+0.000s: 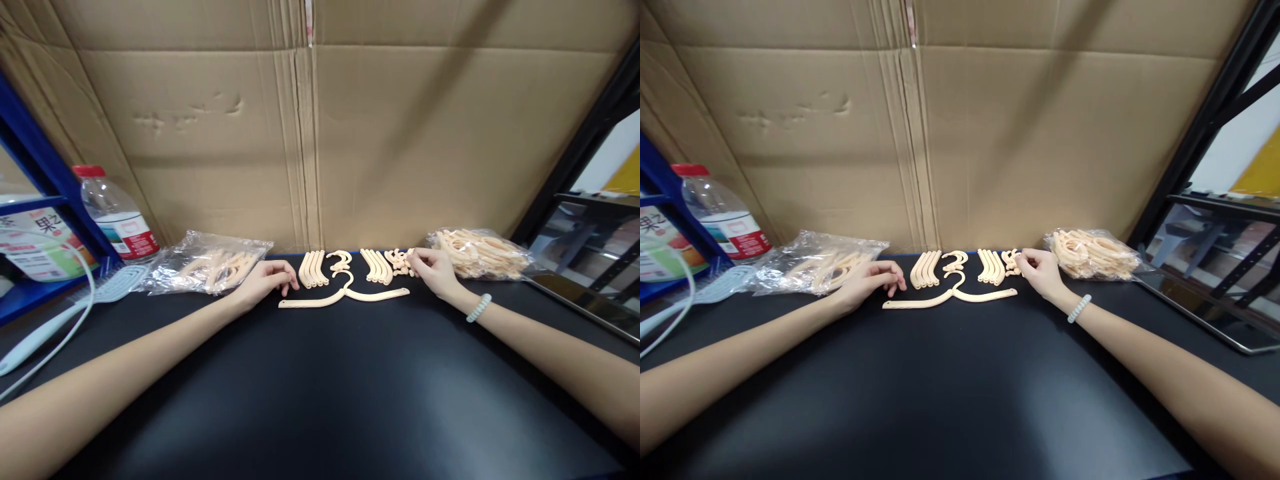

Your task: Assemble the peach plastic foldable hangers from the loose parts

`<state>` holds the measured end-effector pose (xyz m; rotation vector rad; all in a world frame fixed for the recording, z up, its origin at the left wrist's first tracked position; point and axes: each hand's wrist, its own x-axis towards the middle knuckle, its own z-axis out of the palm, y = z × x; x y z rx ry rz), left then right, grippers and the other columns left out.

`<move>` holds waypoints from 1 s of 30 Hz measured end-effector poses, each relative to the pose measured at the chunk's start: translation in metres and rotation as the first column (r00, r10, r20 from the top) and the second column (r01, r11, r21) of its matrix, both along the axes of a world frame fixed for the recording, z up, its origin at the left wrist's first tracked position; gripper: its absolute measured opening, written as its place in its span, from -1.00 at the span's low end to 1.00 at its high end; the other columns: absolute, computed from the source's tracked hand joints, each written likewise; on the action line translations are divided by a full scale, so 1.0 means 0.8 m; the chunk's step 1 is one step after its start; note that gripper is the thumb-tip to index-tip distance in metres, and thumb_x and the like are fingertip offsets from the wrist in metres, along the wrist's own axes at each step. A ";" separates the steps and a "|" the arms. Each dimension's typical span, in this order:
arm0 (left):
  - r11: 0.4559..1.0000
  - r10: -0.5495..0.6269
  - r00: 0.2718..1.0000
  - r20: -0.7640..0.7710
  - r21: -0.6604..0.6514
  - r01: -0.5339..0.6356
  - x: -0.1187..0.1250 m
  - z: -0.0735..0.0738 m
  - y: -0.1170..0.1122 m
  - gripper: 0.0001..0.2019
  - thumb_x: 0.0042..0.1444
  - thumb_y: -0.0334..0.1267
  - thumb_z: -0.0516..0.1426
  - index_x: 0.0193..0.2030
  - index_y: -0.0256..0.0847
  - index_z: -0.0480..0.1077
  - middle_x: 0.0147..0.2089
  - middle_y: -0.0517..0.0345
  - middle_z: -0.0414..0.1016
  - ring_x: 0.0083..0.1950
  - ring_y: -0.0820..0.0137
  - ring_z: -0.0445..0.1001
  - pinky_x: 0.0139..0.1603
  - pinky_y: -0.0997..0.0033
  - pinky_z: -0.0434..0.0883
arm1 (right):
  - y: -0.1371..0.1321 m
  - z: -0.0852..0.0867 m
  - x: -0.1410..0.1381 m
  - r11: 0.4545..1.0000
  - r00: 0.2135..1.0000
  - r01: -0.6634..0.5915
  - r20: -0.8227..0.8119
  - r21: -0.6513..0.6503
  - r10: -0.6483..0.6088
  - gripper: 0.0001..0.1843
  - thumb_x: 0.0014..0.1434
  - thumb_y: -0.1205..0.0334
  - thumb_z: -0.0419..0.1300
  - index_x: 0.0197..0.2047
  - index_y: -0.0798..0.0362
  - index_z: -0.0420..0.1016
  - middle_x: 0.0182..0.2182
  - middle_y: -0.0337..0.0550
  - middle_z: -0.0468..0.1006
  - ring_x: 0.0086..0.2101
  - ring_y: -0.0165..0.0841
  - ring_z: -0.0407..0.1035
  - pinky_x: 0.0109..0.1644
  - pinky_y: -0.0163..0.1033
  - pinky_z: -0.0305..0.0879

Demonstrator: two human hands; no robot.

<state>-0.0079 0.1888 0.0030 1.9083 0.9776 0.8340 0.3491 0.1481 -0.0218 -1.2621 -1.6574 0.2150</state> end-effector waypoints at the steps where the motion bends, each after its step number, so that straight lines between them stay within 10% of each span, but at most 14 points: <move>1: 1.000 0.001 1.000 -0.003 0.005 -0.001 0.000 0.000 0.000 -0.86 -0.07 -0.23 0.09 -0.48 -0.26 0.38 -0.43 0.12 0.56 -0.55 0.49 0.37 -0.46 0.47 0.25 | 0.000 0.000 0.000 1.000 1.000 -0.001 0.002 -0.001 0.001 -0.57 0.10 0.03 0.04 -0.68 -0.01 0.00 -0.70 -0.29 0.10 -0.59 -0.44 0.03 -0.50 -0.27 -0.05; 13: 0.996 0.034 0.999 -0.018 0.087 -0.033 -0.004 -0.007 0.005 -0.88 -0.11 -0.33 0.02 -0.58 -0.24 0.32 -0.58 0.20 0.43 -0.59 0.50 0.33 -0.49 0.49 0.31 | -0.001 0.002 -0.002 0.999 1.000 0.017 0.021 0.040 -0.018 -0.60 0.12 0.09 0.04 -0.67 -0.01 0.05 -0.70 -0.31 0.11 -0.61 -0.44 0.02 -0.51 -0.27 -0.07; 23: 0.948 0.050 0.993 -0.106 0.317 -0.014 -0.001 -0.011 0.004 -0.76 0.01 -0.33 0.08 -0.16 -0.21 0.44 -0.09 0.05 0.53 -0.01 0.26 0.47 0.08 0.13 0.39 | 0.015 0.050 -0.060 0.978 0.950 -0.180 0.238 -0.110 0.202 -0.77 0.14 0.13 0.14 -0.28 0.09 0.52 -0.45 -0.16 0.53 -0.43 -0.36 0.37 -0.34 -0.28 0.24; 30: 0.880 0.016 0.975 -0.224 0.466 0.092 -0.004 -0.018 0.006 -0.71 0.05 -0.44 0.08 -0.10 -0.17 0.47 0.00 0.04 0.53 0.09 0.24 0.41 0.21 0.08 0.28 | 0.058 0.041 -0.109 0.950 0.841 -0.257 0.444 -0.176 0.309 -0.67 0.08 0.07 0.29 -0.12 0.07 0.58 -0.32 -0.08 0.57 -0.33 -0.30 0.40 -0.23 -0.24 0.24</move>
